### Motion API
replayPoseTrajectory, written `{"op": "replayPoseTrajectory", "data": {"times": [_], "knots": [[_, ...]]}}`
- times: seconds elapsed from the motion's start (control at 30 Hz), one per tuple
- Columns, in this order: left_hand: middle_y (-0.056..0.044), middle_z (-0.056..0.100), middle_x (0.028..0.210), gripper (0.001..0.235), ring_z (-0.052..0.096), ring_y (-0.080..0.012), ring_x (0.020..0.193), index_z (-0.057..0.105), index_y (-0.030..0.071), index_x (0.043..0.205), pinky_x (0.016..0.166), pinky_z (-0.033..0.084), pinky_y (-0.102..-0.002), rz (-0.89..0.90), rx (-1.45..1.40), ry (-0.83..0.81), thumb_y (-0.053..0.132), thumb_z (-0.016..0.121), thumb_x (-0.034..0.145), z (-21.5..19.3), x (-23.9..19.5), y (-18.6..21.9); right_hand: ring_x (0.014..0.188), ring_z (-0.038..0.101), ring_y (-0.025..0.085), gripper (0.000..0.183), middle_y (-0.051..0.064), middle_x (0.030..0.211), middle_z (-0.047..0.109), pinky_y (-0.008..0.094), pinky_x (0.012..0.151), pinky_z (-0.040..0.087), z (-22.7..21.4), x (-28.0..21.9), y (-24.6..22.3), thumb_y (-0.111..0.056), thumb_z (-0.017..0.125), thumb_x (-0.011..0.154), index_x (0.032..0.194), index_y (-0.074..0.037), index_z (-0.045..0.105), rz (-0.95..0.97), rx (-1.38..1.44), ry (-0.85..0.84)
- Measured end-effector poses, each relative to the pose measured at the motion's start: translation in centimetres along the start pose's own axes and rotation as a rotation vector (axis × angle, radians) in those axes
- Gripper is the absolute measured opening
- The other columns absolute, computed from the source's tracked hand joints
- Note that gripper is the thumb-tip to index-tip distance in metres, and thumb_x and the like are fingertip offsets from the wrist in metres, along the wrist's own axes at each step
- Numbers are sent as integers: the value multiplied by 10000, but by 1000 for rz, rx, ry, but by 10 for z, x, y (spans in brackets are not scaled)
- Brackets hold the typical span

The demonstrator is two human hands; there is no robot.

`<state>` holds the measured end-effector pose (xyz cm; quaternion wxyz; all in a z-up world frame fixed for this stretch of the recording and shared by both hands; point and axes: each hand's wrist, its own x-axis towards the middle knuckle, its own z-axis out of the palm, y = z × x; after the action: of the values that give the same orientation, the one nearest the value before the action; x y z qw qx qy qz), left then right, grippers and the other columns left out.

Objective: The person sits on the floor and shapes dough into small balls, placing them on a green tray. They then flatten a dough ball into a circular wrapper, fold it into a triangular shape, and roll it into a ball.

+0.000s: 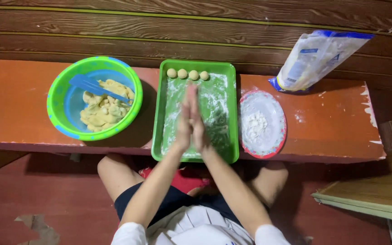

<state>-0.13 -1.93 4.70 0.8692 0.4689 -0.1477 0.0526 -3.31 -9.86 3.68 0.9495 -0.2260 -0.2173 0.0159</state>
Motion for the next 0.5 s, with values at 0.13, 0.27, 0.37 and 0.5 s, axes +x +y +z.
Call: {"op": "replayPoseTrajectory", "data": {"times": [0.13,0.27,0.37,0.5], "knots": [[-57,38,1748,749,-8,-204,1615,50,182,1682,1309,10,-504,83,11,-16,628,193,1098,-5,5,7,1581,-129,244,557,75,1718,-142,424,1313,-52,14,19,-21,-321,141,1168,1653,-94,-13,-60,-806,64],[-36,60,1753,718,18,-187,1621,59,196,1689,1313,13,-514,130,5,1,599,216,1116,11,-16,9,1580,62,253,876,143,1733,-22,390,1268,107,101,-28,-30,-644,286,1044,1651,-75,11,186,-1004,-58],[-82,106,1734,745,70,-215,1607,102,138,1669,1305,51,-491,98,153,-7,602,218,1096,46,-37,22,1575,-47,216,652,86,1721,-79,405,1297,-19,49,-6,-15,-339,300,1122,1655,-91,17,114,-981,-101],[-130,147,1715,784,114,-253,1591,146,78,1647,1299,82,-456,45,326,10,609,207,1073,48,-43,27,1601,-56,277,612,127,1722,-69,445,1319,-46,12,18,-13,-359,215,1159,1649,-62,2,-7,-672,13]]}}
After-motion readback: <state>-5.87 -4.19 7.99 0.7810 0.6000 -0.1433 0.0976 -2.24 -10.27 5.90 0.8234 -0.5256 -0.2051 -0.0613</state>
